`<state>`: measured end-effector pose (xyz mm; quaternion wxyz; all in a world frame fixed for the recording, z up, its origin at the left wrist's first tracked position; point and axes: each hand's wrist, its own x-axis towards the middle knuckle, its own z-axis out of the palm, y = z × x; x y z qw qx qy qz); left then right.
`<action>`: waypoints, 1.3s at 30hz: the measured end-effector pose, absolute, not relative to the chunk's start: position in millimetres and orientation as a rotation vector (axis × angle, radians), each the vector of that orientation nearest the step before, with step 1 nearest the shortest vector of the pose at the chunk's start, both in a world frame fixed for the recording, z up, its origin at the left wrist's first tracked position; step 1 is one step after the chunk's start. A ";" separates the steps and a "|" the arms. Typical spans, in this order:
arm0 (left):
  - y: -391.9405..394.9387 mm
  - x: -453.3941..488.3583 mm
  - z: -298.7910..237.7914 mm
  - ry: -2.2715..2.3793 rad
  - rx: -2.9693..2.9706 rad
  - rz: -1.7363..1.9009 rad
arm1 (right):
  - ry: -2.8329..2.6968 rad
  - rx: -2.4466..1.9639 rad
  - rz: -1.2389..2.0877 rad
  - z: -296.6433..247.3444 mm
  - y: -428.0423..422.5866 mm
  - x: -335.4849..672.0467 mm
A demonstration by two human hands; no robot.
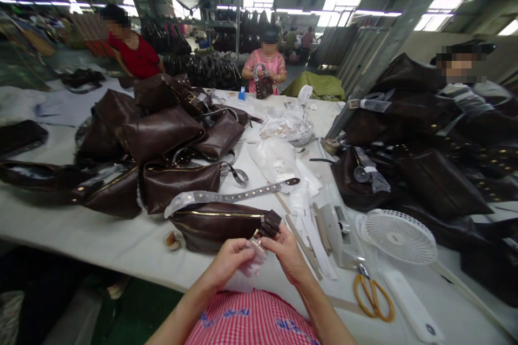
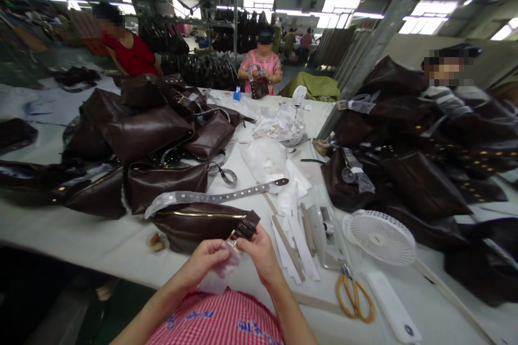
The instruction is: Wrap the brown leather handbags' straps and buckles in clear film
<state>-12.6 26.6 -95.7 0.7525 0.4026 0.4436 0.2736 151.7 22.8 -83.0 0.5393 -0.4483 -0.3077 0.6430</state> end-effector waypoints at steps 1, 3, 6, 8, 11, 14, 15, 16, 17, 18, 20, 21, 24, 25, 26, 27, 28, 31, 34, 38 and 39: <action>26.7 -12.6 -95.2 0.973 0.884 0.598 | -0.737 -1.069 1.523 -83.1 22.7 151.8; 27.0 -12.3 -94.6 0.990 0.903 0.615 | -0.751 -1.070 1.515 -83.7 22.5 152.1; 27.5 -11.4 -94.0 1.029 0.924 0.642 | -0.782 -1.064 1.522 -85.4 22.7 152.3; 27.5 -10.7 -93.6 1.042 0.920 0.641 | -0.800 -1.057 1.533 -87.1 23.1 152.4; 26.8 -10.7 -93.9 1.041 0.897 0.656 | -0.811 -1.047 1.545 -90.5 23.6 152.7; 26.4 -12.2 -95.5 1.017 0.910 0.675 | -0.800 -1.045 1.546 -93.7 23.5 153.2; 26.4 -12.9 -96.3 1.005 0.920 0.671 | -0.791 -1.047 1.543 -94.4 23.3 153.5; 26.5 -13.7 -97.0 0.993 0.928 0.663 | -0.781 -1.049 1.541 -94.9 23.1 153.6; 26.6 -14.4 -97.8 0.982 0.930 0.652 | -0.773 -1.052 1.541 -95.2 22.9 153.8; 26.8 -14.9 -98.4 0.974 0.927 0.642 | -0.768 -1.055 1.545 -95.4 22.7 153.9; 27.2 -15.2 -99.2 0.972 0.911 0.633 | -0.767 -1.057 1.558 -95.7 22.5 153.7; 27.5 -15.0 -99.2 0.977 0.902 0.636 | -0.769 -1.059 1.566 -95.9 22.5 153.4; 28.9 -13.5 -98.0 0.998 0.894 0.665 | -0.768 -1.071 1.588 -96.6 22.5 152.2; 29.4 -13.1 -97.5 1.002 0.898 0.679 | -0.765 -1.075 1.598 -96.9 22.2 151.7; 29.7 -12.9 -97.2 1.004 0.902 0.688 | -0.763 -1.078 1.611 -97.2 21.7 151.4; 30.0 -12.9 -97.1 1.008 0.903 0.693 | -0.759 -1.075 1.627 -97.6 21.0 151.1; 30.0 -13.2 -97.3 1.015 0.901 0.694 | -0.752 -1.066 1.649 -98.1 20.2 151.0; 29.0 -15.1 -98.5 1.041 0.877 0.678 | -0.675 -1.035 1.747 -100.5 18.3 151.6; 27.6 -16.8 -98.0 1.057 0.839 0.651 | -0.599 -1.067 1.747 -102.6 19.6 153.6; 26.7 -16.0 -93.6 1.086 0.787 0.633 | -0.654 -1.094 1.662 -104.4 24.8 157.3; 26.6 -15.4 -92.4 1.088 0.780 0.635 | -0.653 -1.098 1.655 -105.0 25.9 158.1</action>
